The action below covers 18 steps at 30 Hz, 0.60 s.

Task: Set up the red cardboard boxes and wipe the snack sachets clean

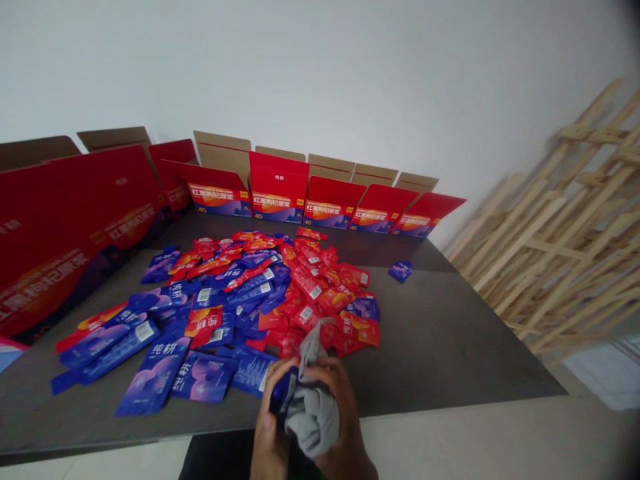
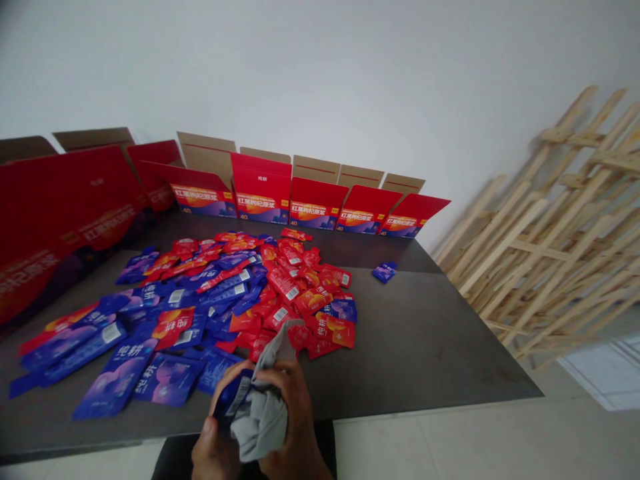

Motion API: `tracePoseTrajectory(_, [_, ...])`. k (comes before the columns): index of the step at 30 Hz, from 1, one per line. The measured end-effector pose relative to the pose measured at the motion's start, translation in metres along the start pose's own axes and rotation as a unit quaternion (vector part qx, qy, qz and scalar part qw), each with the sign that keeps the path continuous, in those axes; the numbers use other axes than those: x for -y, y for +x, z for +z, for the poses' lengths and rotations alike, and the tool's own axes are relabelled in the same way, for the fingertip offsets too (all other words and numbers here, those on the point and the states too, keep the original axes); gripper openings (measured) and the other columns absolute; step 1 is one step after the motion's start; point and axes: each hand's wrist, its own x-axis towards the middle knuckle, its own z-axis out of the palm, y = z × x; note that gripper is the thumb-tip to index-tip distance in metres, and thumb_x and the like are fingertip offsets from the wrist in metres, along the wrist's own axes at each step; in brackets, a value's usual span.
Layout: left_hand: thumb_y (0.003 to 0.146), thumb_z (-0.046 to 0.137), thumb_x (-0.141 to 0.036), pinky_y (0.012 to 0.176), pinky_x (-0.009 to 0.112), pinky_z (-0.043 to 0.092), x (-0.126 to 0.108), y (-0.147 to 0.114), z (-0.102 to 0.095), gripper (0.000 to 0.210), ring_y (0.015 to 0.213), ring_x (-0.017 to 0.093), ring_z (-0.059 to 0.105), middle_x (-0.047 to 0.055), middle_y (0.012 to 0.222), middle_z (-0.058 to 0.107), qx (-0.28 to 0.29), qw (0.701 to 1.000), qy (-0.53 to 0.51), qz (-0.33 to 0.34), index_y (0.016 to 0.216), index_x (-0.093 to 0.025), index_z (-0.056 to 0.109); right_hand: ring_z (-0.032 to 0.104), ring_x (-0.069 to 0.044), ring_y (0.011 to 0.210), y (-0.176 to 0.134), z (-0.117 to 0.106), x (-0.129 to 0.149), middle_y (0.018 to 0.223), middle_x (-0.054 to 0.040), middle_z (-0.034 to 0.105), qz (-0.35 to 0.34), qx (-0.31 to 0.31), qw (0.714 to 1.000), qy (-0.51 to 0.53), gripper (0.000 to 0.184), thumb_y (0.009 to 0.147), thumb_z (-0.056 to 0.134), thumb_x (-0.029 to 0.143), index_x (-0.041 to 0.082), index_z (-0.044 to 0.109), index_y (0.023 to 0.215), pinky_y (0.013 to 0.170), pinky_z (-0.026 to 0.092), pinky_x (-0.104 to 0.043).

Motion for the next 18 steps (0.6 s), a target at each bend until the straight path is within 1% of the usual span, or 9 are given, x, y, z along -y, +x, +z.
tracePoseTrajectory(3, [0.074, 0.063, -0.084, 0.106, 0.047, 0.055, 0.0, -0.001, -0.004, 0.07, 0.129, 0.038, 0.06, 0.011, 0.125, 0.07, -0.005, 0.999, -0.051, 0.005, 0.108, -0.026, 0.083, 0.059, -0.028, 0.135, 0.0, -0.008, -0.005, 0.148, -0.0113, 0.057, 0.03, 0.018, 0.999, -0.02, 0.076, 0.08, 0.069, 0.016, 0.029, 0.049, 0.151, 0.111, 0.052, -0.039])
tracePoseTrajectory(5, [0.076, 0.063, -0.083, 0.102, 0.045, 0.057, -0.002, -0.002, -0.006, 0.067, 0.126, 0.037, 0.062, 0.01, 0.125, 0.07, 0.015, 0.998, -0.065, 0.018, 0.109, -0.028, 0.083, 0.061, -0.028, 0.134, 0.0, -0.015, -0.007, 0.147, -0.0103, 0.06, 0.041, 0.07, 0.997, -0.013, 0.075, 0.08, 0.071, 0.016, 0.029, 0.052, 0.15, 0.112, 0.051, -0.038])
tracePoseTrajectory(7, [0.079, 0.06, -0.084, 0.099, 0.046, 0.059, -0.004, -0.005, -0.006, 0.067, 0.119, 0.037, 0.065, 0.011, 0.122, 0.07, 0.054, 0.996, -0.064, 0.013, 0.108, -0.028, 0.083, 0.07, -0.024, 0.115, 0.0, -0.02, -0.007, 0.128, -0.0077, 0.071, 0.068, 0.103, 0.992, 0.022, 0.057, 0.079, 0.071, 0.015, 0.027, 0.063, 0.134, 0.1, 0.056, -0.032])
tracePoseTrajectory(9, [0.082, 0.054, -0.086, 0.097, 0.05, 0.059, -0.003, -0.008, -0.003, 0.071, 0.113, 0.037, 0.066, 0.012, 0.118, 0.069, 0.103, 0.994, -0.048, -0.005, 0.107, -0.026, 0.083, 0.072, -0.019, 0.092, -0.001, -0.023, -0.006, 0.103, -0.0035, 0.074, 0.105, 0.098, 0.988, 0.055, 0.033, 0.077, 0.07, 0.016, 0.024, 0.069, 0.109, 0.083, 0.058, -0.026])
tracePoseTrajectory(11, [0.086, 0.046, -0.086, 0.1, 0.052, 0.056, 0.0, -0.01, 0.0, 0.075, 0.115, 0.037, 0.065, 0.013, 0.119, 0.068, 0.134, 0.991, -0.016, -0.008, 0.112, -0.025, 0.081, 0.07, -0.017, 0.08, -0.006, -0.029, -0.007, 0.091, -0.0009, 0.072, 0.13, 0.071, 0.987, 0.061, 0.021, 0.076, 0.07, 0.019, 0.023, 0.067, 0.096, 0.073, 0.055, -0.024])
tracePoseTrajectory(14, [0.092, 0.041, -0.082, 0.113, 0.054, 0.045, 0.002, -0.007, 0.002, 0.076, 0.129, 0.037, 0.059, 0.013, 0.131, 0.066, 0.16, 0.985, 0.047, 0.034, 0.139, -0.027, 0.067, 0.071, -0.019, 0.083, -0.014, -0.06, -0.018, 0.094, -0.0017, 0.074, 0.146, -0.011, 0.989, -0.002, 0.028, 0.077, 0.07, 0.027, 0.022, 0.068, 0.105, 0.074, 0.056, -0.025])
tracePoseTrajectory(16, [0.098, 0.04, -0.073, 0.117, 0.053, 0.04, -0.004, 0.0, -0.001, 0.07, 0.134, 0.034, 0.055, 0.011, 0.139, 0.065, 0.15, 0.981, 0.107, 0.054, 0.151, -0.03, 0.054, 0.073, -0.021, 0.089, -0.011, -0.099, -0.034, 0.099, -0.0039, 0.076, 0.168, -0.116, 0.974, -0.093, 0.039, 0.078, 0.07, 0.032, 0.021, 0.068, 0.115, 0.08, 0.057, -0.028])
tracePoseTrajectory(17, [0.101, 0.041, -0.067, 0.117, 0.052, 0.039, -0.01, 0.005, -0.004, 0.064, 0.136, 0.032, 0.054, 0.01, 0.141, 0.063, 0.138, 0.978, 0.148, 0.055, 0.153, -0.031, 0.05, 0.073, -0.022, 0.088, -0.005, -0.124, -0.045, 0.099, -0.0053, 0.076, 0.183, -0.174, 0.957, -0.143, 0.041, 0.079, 0.071, 0.036, 0.02, 0.068, 0.117, 0.08, 0.057, -0.03])
tracePoseTrajectory(18, [0.104, 0.043, -0.059, 0.118, 0.051, 0.038, -0.017, 0.011, -0.009, 0.056, 0.137, 0.03, 0.053, 0.009, 0.144, 0.061, 0.129, 0.971, 0.198, 0.046, 0.153, -0.032, 0.049, 0.073, -0.023, 0.083, 0.004, -0.149, -0.057, 0.096, -0.006, 0.076, 0.197, -0.211, 0.939, -0.186, 0.043, 0.079, 0.072, 0.041, 0.019, 0.069, 0.117, 0.077, 0.057, -0.031])
